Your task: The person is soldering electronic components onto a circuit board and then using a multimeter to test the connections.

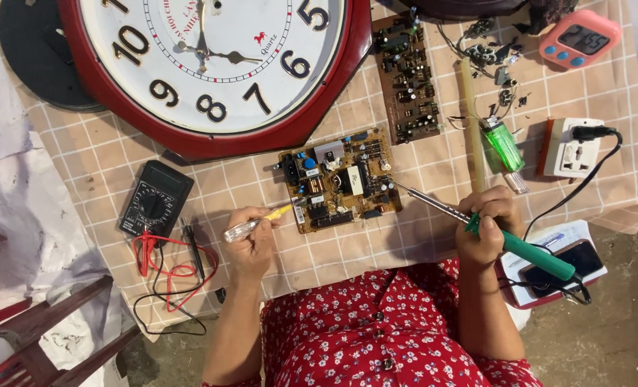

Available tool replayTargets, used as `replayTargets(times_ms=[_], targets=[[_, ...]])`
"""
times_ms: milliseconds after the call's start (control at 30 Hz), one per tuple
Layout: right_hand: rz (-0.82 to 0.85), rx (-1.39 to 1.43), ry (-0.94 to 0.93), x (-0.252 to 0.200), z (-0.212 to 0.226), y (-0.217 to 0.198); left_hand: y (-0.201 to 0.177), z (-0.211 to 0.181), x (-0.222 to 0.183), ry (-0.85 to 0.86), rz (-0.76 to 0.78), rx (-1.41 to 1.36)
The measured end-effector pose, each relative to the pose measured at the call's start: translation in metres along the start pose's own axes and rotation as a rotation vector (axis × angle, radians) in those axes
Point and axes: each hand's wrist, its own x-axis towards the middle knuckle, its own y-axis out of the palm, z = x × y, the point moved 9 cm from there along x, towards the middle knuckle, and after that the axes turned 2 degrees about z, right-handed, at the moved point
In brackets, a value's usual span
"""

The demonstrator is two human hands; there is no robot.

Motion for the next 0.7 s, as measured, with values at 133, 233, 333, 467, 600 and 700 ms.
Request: replayTargets(times_ms=[133,233,333,467,600,700], targets=[[-0.006,0.016,0.009,-0.002,0.002,-0.002,-0.002,-0.010,-0.003,-0.023,0.014,0.012],[-0.013,-0.023,0.024,-0.003,0.002,0.002,0.000,-0.010,-0.007,-0.022,0.025,0.057],[-0.009,-0.028,0.040,-0.004,0.000,0.002,0.000,-0.006,-0.008,-0.027,0.006,0.053],[-0.029,0.014,0.057,-0.006,-0.007,-0.007,0.003,0.001,-0.005,-0.057,0.008,0.014],[-0.016,0.028,0.081,-0.006,-0.011,-0.009,0.006,0.009,-0.006,-0.085,0.030,-0.021],[-0.021,0.052,0.103,-0.004,-0.011,-0.004,0.009,0.007,-0.002,-0.107,0.054,-0.036]])
